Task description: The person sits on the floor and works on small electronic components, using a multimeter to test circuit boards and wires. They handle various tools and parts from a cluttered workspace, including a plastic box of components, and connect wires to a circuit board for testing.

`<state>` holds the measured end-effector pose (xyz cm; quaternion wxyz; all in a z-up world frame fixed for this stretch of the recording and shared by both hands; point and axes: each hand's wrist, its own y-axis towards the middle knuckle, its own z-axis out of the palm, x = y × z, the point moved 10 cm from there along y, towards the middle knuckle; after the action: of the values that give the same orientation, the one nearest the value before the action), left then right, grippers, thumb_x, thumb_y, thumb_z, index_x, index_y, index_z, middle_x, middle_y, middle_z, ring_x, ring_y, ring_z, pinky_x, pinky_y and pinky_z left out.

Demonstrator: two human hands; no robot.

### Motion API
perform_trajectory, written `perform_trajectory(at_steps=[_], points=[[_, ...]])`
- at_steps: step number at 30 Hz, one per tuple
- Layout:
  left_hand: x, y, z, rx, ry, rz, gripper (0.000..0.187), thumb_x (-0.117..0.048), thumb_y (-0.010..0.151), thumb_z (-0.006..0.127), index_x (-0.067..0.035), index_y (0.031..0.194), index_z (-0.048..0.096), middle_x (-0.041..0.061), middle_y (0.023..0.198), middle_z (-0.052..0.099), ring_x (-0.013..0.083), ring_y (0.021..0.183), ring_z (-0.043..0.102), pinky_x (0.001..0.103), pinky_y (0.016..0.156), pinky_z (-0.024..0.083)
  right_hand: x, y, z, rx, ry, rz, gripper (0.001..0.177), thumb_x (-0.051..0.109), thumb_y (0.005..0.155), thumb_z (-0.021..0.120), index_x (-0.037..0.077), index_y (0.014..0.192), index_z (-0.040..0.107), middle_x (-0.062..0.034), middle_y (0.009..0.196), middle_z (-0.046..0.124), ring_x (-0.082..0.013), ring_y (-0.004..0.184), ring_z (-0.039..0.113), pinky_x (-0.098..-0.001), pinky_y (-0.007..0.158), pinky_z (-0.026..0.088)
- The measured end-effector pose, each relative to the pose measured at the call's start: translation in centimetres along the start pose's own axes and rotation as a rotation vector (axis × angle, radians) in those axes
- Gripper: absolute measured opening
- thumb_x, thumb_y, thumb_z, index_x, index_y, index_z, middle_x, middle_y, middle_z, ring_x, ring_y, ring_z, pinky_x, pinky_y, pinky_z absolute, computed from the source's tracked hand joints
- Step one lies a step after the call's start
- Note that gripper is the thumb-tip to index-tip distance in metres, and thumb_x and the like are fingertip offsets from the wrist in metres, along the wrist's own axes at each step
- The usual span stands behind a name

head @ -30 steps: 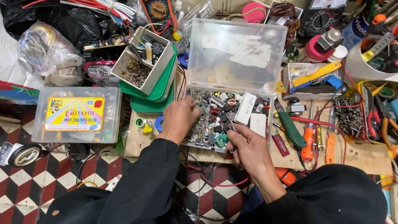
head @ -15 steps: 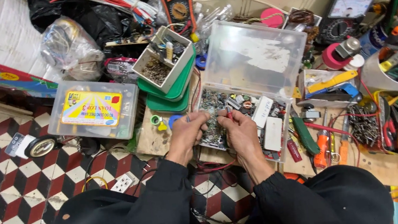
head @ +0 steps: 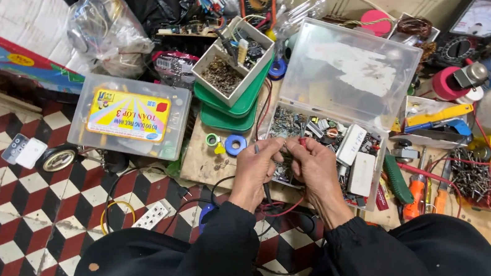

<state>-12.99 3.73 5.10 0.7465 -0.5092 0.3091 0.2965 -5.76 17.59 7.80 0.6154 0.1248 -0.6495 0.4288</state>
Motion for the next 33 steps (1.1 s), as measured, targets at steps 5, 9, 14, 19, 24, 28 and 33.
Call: perform_trajectory(at_steps=[5, 9, 14, 19, 24, 28, 33], points=[[1.1, 0.6, -0.4, -0.003, 0.010, 0.009, 0.031, -0.020, 0.098, 0.081, 0.005, 0.116, 0.078, 0.012, 0.074, 0.071, 0.0043, 0.041, 0.046, 0.017, 0.035, 0.032, 0.1, -0.4, 0.0, -0.020, -0.027, -0.007, 0.013, 0.014, 0.104, 0.075, 0.001, 0.102, 0.076, 0.0001, 0.051, 0.051, -0.0039, 0.034, 0.039, -0.0178, 0.035, 0.031], [2.3, 3.2, -0.7, -0.042, 0.230, 0.075, 0.038, -0.029, 0.097, 0.083, -0.003, 0.124, 0.077, 0.009, 0.089, 0.077, 0.0079, 0.062, 0.066, 0.021, 0.045, 0.044, -0.9, 0.2, -1.0, -0.016, -0.031, -0.031, 0.016, 0.016, 0.105, 0.074, 0.001, 0.100, 0.075, -0.0017, 0.047, 0.048, -0.0047, 0.034, 0.035, -0.0173, 0.036, 0.028], [-1.1, -0.4, 1.1, 0.057, 0.121, 0.013, 0.052, -0.041, 0.103, 0.064, 0.000, 0.133, 0.063, 0.017, 0.101, 0.067, 0.0122, 0.069, 0.054, 0.021, 0.045, 0.039, 1.6, -1.2, -1.1, -0.013, -0.076, -0.071, 0.017, 0.018, 0.105, 0.075, 0.002, 0.099, 0.077, -0.0030, 0.046, 0.050, -0.0056, 0.036, 0.035, -0.0179, 0.038, 0.028], [-0.8, -1.4, 0.8, 0.098, 0.117, 0.062, 0.050, -0.034, 0.108, 0.044, 0.007, 0.122, 0.068, 0.020, 0.098, 0.073, 0.0111, 0.069, 0.057, 0.018, 0.047, 0.038, 1.5, -1.6, -2.2, -0.001, -0.137, -0.118, 0.016, 0.016, 0.105, 0.076, 0.002, 0.098, 0.078, -0.0038, 0.047, 0.052, -0.0059, 0.037, 0.038, -0.0181, 0.039, 0.028], [-1.2, -3.3, 0.2, 0.132, 0.478, 0.235, 0.049, -0.026, 0.110, 0.053, -0.005, 0.151, 0.070, 0.018, 0.090, 0.079, 0.0147, 0.063, 0.061, 0.028, 0.049, 0.048, 2.3, -2.7, -1.9, 0.095, -0.242, -0.157, 0.018, 0.014, 0.106, 0.075, 0.000, 0.096, 0.079, -0.0072, 0.047, 0.055, -0.0107, 0.040, 0.042, -0.0224, 0.043, 0.033], [-1.7, -4.9, -0.1, 0.114, 0.470, 0.275, 0.049, -0.026, 0.110, 0.057, -0.009, 0.154, 0.069, 0.016, 0.090, 0.082, 0.0124, 0.062, 0.060, 0.027, 0.052, 0.048, 1.6, -2.9, -2.2, 0.125, -0.255, -0.156, 0.017, 0.012, 0.106, 0.074, -0.001, 0.096, 0.079, -0.0073, 0.046, 0.054, -0.0112, 0.039, 0.043, -0.0218, 0.043, 0.033], [1.4, -4.0, -0.5, 0.205, 0.346, 0.156, 0.059, -0.026, 0.108, 0.047, -0.002, 0.161, 0.060, 0.017, 0.101, 0.082, 0.0098, 0.072, 0.056, 0.021, 0.055, 0.047, 1.7, -4.0, -2.3, 0.150, -0.286, -0.153, 0.016, 0.011, 0.105, 0.074, 0.002, 0.092, 0.079, -0.0059, 0.044, 0.050, -0.0113, 0.037, 0.042, -0.0234, 0.039, 0.033]])
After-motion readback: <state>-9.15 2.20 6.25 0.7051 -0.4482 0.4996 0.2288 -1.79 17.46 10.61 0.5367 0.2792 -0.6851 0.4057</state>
